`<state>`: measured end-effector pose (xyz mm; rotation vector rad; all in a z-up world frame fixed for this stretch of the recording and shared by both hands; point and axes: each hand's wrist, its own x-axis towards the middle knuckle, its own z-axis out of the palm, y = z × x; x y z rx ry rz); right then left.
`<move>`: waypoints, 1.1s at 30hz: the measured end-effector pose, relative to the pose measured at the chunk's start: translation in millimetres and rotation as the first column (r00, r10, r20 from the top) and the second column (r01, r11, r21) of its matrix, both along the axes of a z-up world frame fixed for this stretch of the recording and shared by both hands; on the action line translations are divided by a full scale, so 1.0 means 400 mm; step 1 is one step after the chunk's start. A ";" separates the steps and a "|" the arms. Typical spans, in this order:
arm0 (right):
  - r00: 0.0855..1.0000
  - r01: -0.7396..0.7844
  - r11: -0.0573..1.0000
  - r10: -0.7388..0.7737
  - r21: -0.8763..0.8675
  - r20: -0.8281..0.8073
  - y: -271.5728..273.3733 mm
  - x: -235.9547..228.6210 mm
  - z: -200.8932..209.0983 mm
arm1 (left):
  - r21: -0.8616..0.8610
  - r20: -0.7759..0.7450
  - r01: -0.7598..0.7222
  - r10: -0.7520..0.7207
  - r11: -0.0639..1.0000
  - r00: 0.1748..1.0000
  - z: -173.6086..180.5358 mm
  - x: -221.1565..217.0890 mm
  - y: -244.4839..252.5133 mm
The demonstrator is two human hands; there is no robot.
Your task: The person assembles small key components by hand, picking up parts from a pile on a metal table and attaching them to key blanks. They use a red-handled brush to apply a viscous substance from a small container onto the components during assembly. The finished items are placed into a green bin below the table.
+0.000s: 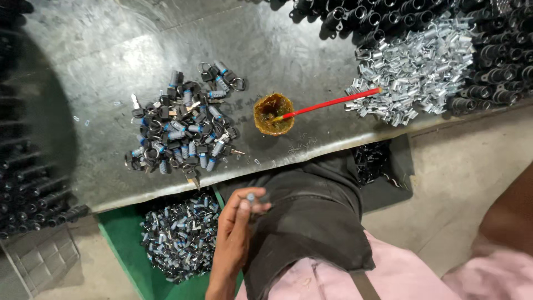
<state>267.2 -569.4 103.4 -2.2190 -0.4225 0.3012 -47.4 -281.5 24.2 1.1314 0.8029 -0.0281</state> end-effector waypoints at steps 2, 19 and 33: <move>0.998 -0.048 0.994 0.052 0.095 -0.039 0.035 -0.078 -0.033 | -0.090 0.093 -0.008 0.016 0.996 0.996 0.011 0.030 -0.009; 0.919 -0.009 0.836 0.223 0.548 -0.325 0.340 -0.417 -0.147 | -0.609 0.246 -0.080 0.284 0.789 0.927 -0.016 0.113 -0.093; 0.922 -0.037 0.828 0.245 0.559 -0.301 0.327 -0.430 -0.179 | -0.613 0.245 -0.087 0.294 0.785 0.924 -0.027 0.105 -0.089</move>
